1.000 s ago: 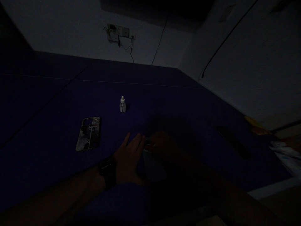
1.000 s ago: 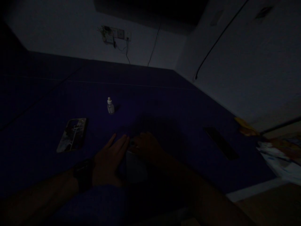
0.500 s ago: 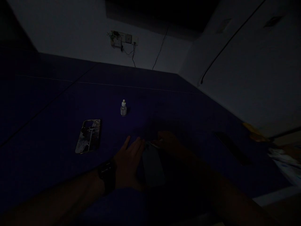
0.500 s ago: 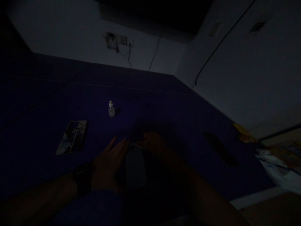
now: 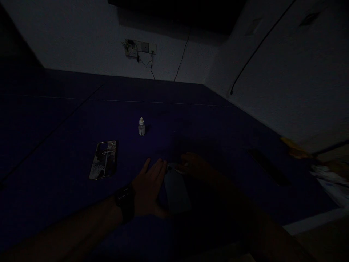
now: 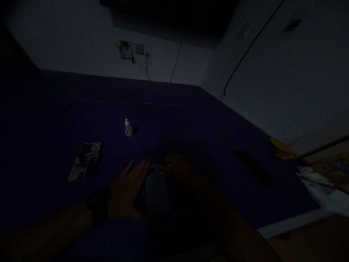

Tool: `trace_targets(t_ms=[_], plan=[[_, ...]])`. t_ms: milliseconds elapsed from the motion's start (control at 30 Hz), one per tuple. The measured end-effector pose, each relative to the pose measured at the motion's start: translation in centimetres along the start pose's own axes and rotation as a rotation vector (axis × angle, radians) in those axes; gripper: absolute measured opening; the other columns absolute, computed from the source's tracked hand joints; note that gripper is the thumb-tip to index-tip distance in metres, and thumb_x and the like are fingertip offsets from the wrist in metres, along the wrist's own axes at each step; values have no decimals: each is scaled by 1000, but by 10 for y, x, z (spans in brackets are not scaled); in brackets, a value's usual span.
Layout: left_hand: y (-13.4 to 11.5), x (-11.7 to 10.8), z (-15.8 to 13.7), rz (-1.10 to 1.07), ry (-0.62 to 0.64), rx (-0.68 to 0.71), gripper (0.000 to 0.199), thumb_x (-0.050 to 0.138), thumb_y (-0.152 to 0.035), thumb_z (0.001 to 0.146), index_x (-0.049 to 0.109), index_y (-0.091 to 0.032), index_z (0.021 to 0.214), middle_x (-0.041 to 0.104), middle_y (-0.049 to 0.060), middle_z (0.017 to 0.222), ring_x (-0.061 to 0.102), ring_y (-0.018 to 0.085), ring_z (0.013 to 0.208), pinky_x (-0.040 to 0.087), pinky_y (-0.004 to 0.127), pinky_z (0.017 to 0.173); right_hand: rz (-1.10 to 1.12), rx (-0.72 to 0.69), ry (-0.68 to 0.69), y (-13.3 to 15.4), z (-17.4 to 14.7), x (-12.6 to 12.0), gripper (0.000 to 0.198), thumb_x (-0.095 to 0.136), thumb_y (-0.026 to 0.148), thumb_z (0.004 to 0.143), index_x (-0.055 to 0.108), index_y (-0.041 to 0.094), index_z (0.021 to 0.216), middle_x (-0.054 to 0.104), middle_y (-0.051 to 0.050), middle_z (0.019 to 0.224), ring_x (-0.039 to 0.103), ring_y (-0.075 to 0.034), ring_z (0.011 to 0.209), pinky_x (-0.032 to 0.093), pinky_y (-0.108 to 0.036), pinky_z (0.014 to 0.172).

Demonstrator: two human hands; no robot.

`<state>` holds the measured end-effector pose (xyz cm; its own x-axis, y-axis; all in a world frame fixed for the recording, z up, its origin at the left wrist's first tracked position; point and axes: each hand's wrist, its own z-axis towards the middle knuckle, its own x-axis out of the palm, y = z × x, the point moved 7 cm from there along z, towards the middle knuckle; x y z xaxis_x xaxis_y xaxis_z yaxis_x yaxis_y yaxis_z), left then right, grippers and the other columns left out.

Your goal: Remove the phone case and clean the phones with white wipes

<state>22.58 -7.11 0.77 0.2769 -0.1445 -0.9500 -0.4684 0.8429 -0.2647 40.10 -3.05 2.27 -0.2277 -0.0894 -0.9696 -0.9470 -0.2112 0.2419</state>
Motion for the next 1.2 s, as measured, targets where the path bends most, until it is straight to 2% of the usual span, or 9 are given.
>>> trace_targets(t_ms=[167, 300, 467, 567, 633, 800, 933, 1067, 1200], plan=[[1, -1, 0, 27, 64, -2, 134, 51, -89, 68, 0, -1, 156, 23, 34, 158, 24, 45, 148, 8, 68, 118, 131, 120, -103, -30, -3, -10, 29, 59, 46, 94, 66, 18, 87, 68, -5, 88, 61, -17, 75, 37, -26, 62], [5, 2, 1, 29, 80, -4, 137, 49, -92, 68, -2, -1, 156, 23, 35, 157, 24, 45, 148, 11, 69, 117, -55, 324, -291, -69, -15, -29, 39, 43, 45, 101, 68, 16, 93, 69, -10, 88, 60, -22, 80, 38, -34, 71], [10, -6, 1, 7, -19, -68, 116, 41, -86, 82, 4, -6, 157, 29, 31, 157, 29, 39, 148, 23, 62, 118, -318, 372, -577, -52, -35, -51, 37, 47, 44, 99, 68, 15, 108, 64, -20, 112, 54, -36, 102, 36, -46, 82], [16, -20, 2, 43, -52, -202, 101, 47, -76, 87, 18, -8, 155, 37, 24, 155, 37, 30, 145, 37, 45, 115, -261, 223, -543, -19, -40, -40, 34, 46, 39, 98, 67, 13, 104, 64, -19, 105, 56, -33, 96, 39, -45, 82], [25, -37, 2, 79, -95, -301, 95, 54, -70, 86, 24, -11, 154, 40, 21, 154, 38, 29, 144, 36, 42, 116, -177, 138, -515, 1, -47, -28, 26, 50, 34, 96, 66, 15, 103, 65, -17, 105, 59, -32, 99, 41, -44, 86], [80, -84, -28, 162, -227, -780, 86, 57, -56, 87, 31, -1, 149, 33, 32, 154, 19, 47, 149, 20, 61, 117, 58, 112, -512, 14, -70, -4, 27, 44, 36, 96, 64, 19, 101, 66, -16, 106, 62, -31, 101, 47, -45, 90], [113, -94, -65, 119, -239, -1082, 82, 64, -46, 84, 36, 4, 143, 40, 41, 144, 36, 55, 137, 34, 65, 104, 211, 203, -472, -3, -78, 11, 30, 43, 39, 92, 64, 20, 99, 67, -16, 105, 63, -32, 100, 49, -47, 89], [116, -93, -86, 5, -263, -1182, 69, 67, -33, 81, 45, -2, 138, 52, 36, 135, 49, 50, 128, 40, 60, 100, 324, 243, -442, -15, -73, 17, 31, 41, 40, 88, 64, 19, 93, 68, -17, 102, 64, -32, 96, 48, -49, 89], [92, -98, -95, -164, -369, -1141, 81, 74, -35, 72, 44, -7, 142, 56, 31, 133, 49, 49, 128, 39, 60, 100, 450, 288, -516, -11, -79, 9, 31, 45, 43, 82, 65, 19, 88, 69, -15, 97, 64, -31, 94, 49, -47, 88]])
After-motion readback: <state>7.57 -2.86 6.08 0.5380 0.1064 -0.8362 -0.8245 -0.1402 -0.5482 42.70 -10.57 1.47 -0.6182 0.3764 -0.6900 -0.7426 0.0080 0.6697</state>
